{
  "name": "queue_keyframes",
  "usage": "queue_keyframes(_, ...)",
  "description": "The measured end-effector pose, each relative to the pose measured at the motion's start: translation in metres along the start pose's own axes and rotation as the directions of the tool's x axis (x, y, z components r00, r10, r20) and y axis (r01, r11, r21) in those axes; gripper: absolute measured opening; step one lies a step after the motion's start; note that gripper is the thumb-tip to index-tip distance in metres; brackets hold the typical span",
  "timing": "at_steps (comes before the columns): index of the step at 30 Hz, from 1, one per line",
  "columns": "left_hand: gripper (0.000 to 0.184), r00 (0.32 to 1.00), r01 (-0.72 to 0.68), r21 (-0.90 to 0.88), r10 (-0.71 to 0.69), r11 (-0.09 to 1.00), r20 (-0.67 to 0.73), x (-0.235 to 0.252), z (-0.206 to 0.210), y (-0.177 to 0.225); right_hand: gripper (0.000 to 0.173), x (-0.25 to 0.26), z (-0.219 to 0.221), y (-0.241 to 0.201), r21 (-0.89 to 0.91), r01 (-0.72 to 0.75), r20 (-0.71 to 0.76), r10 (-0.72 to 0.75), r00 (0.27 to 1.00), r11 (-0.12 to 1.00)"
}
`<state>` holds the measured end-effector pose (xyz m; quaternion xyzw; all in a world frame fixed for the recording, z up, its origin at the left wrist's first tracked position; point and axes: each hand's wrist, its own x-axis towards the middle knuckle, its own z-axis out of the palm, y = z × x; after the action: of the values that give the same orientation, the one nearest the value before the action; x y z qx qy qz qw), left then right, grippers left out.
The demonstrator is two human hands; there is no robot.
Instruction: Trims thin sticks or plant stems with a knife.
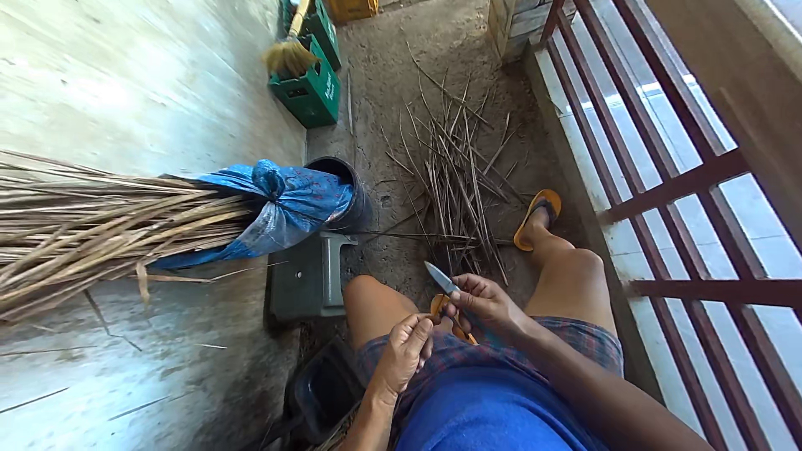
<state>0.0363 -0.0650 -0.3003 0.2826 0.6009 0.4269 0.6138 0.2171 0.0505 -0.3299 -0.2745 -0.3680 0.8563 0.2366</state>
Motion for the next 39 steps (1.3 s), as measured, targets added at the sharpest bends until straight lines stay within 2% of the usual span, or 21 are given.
queue_keyframes(4, 0.022, 0.992, -0.128, 0.051, 0.129, 0.99, -0.007, 0.006, 0.002, -0.001, 0.027, -0.004, 0.01, 0.011, -0.024, 0.007, 0.135, -0.004, 0.991, 1.0)
queue_keyframes(8, 0.021, 0.992, -0.109, 0.019, 0.107, 0.994, 0.072, 0.0, -0.007, -0.003, 0.024, -0.007, 0.0, 0.011, -0.025, -0.066, 0.256, 0.07, 0.964, 0.997)
queue_keyframes(11, 0.022, 0.992, -0.039, -0.008, 0.04, 0.999, 0.12, -0.006, -0.01, -0.003, 0.025, -0.007, -0.008, 0.001, 0.033, -0.107, 0.16, 0.1, 0.982, 0.994)
queue_keyframes(15, 0.022, 0.988, 0.008, -0.048, -0.001, 0.999, 0.155, -0.009, -0.013, -0.006, 0.022, -0.004, -0.02, -0.009, 0.121, -0.079, 0.041, 0.074, 0.996, 0.99)
queue_keyframes(17, 0.022, 0.986, 0.022, -0.06, -0.012, 0.998, 0.167, -0.008, -0.014, -0.006, 0.024, -0.005, -0.016, -0.007, 0.133, -0.071, 0.059, 0.064, 0.996, 0.989)
queue_keyframes(19, 0.021, 0.985, 0.031, -0.073, -0.018, 0.997, 0.173, -0.006, -0.014, -0.006, 0.027, -0.008, -0.008, -0.003, 0.125, -0.095, 0.149, 0.076, 0.986, 0.988)
queue_keyframes(22, 0.02, 0.984, 0.021, -0.088, -0.005, 0.996, 0.18, -0.007, -0.016, -0.003, 0.023, -0.01, -0.003, 0.001, 0.123, -0.126, 0.216, 0.098, 0.972, 0.984)
queue_keyframes(26, 0.021, 0.982, 0.053, -0.099, -0.034, 0.994, 0.186, -0.013, -0.022, -0.004, 0.019, -0.001, -0.018, -0.017, 0.143, -0.08, 0.008, 0.08, 0.997, 0.986)
queue_keyframes(28, 0.02, 0.982, 0.075, -0.105, -0.055, 0.992, 0.182, -0.014, -0.023, -0.005, 0.018, 0.004, -0.024, -0.023, 0.189, -0.079, -0.025, 0.085, 0.996, 0.979)
queue_keyframes(32, 0.02, 0.98, 0.088, -0.122, -0.064, 0.989, 0.187, -0.016, -0.028, -0.012, 0.026, -0.003, -0.01, -0.011, 0.139, -0.109, 0.08, 0.098, 0.992, 0.984)
queue_keyframes(34, 0.019, 0.98, 0.087, -0.132, -0.061, 0.987, 0.189, -0.017, -0.028, -0.012, 0.023, -0.004, -0.003, -0.004, 0.144, -0.119, 0.135, 0.1, 0.986, 0.982)
queue_keyframes(39, 0.019, 0.976, 0.092, -0.146, -0.06, 0.985, 0.207, -0.022, -0.037, -0.011, 0.014, 0.01, -0.023, -0.027, 0.151, -0.053, -0.068, 0.064, 0.996, 0.987)
